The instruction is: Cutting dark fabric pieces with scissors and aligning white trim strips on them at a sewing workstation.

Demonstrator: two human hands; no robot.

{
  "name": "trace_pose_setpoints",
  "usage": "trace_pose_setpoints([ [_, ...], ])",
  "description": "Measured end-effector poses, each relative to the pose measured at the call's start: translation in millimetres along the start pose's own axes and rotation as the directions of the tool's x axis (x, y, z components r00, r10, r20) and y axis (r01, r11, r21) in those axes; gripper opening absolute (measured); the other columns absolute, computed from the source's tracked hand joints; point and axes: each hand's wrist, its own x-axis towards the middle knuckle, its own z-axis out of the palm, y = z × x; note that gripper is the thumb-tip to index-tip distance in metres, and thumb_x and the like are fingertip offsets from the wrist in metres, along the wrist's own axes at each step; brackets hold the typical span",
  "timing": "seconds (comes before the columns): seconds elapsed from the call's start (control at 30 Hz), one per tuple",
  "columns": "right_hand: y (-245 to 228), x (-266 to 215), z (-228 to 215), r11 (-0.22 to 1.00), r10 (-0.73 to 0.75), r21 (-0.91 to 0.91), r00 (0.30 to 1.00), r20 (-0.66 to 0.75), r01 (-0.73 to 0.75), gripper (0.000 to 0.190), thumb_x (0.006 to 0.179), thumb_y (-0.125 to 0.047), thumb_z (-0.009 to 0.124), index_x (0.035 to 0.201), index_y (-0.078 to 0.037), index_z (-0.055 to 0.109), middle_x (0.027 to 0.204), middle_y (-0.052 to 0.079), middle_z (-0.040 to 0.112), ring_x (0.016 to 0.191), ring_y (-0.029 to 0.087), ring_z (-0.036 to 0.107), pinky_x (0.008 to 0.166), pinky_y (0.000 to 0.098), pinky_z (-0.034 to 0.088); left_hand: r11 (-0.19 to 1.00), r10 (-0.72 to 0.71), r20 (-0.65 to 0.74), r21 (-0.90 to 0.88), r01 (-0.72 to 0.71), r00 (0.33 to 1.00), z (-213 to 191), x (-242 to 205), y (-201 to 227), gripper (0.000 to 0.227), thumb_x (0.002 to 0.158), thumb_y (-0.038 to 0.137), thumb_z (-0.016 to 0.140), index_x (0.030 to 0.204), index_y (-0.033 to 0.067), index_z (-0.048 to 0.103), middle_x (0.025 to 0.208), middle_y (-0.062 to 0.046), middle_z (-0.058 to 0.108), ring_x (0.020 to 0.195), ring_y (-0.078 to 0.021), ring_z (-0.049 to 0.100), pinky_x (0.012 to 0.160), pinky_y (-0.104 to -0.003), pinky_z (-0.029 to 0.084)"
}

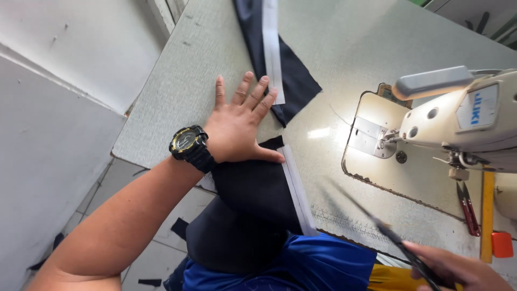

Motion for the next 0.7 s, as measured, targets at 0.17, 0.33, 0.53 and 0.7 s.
trace_pose_setpoints([
  [0.17, 18.1, 3.6, 29.1, 0.95, 0.058, 0.309, 0.96, -0.274, 0.031, 0.088, 0.079, 0.017, 0.082, 0.154, -0.012, 0.048, 0.122, 0.03, 0.086, 0.115, 0.039, 0.084, 0.117, 0.0427, 0.053, 0.992, -0.127, 0.107, -0.013, 0.129, 0.986, -24.1, 22.4, 7.9, 0.137, 0.066, 0.102, 0.037, 0.163, 0.0152, -0.006, 0.172, -0.01, -0.014, 0.154, -0.0357, -0.022, 0.113, -0.074, -0.016],
  [0.33, 51.1, 37.4, 39.1, 0.893, -0.4, -0.441, 0.603, -0.691, 0.087, 0.064, 0.083, -0.037, 0.07, 0.146, -0.026, 0.064, 0.133, 0.007, 0.066, 0.122, 0.03, 0.061, 0.106, 0.0447, 0.048, 0.975, -0.21, 0.112, -0.043, 0.216, 0.971, -33.8, 44.8, 23.2, 0.136, 0.067, 0.1, 0.036, 0.164, 0.0138, -0.006, 0.172, -0.013, -0.015, 0.155, -0.038, -0.02, 0.112, -0.075, -0.015],
  [0.53, -56.5, 28.6, 93.9, 0.828, -0.488, -0.174, 0.533, -0.691, 0.532, 0.051, 0.084, -0.043, 0.071, 0.124, -0.012, 0.07, 0.13, 0.009, 0.067, 0.123, 0.027, 0.06, 0.108, 0.0437, 0.044, 0.981, -0.195, -0.044, -0.03, 0.194, 0.98, -12.6, 50.2, 16.7, 0.131, 0.067, 0.101, 0.033, 0.163, 0.0152, 0.007, 0.172, -0.011, 0.0, 0.156, -0.0366, -0.01, 0.113, -0.075, -0.01],
  [0.7, -123.5, 23.9, 159.7, 0.58, -0.667, -0.385, 0.147, -0.731, 0.718, 0.02, 0.089, -0.026, 0.072, 0.082, -0.013, 0.059, 0.083, 0.004, 0.059, 0.075, 0.027, 0.056, 0.073, 0.0403, 0.045, 0.984, -0.159, -0.081, -0.097, 0.151, 0.984, -15.9, 42.8, 11.6, 0.122, 0.068, 0.096, 0.037, 0.16, 0.0165, 0.021, 0.171, -0.01, 0.01, 0.156, -0.0359, -0.002, 0.115, -0.074, -0.007],
])
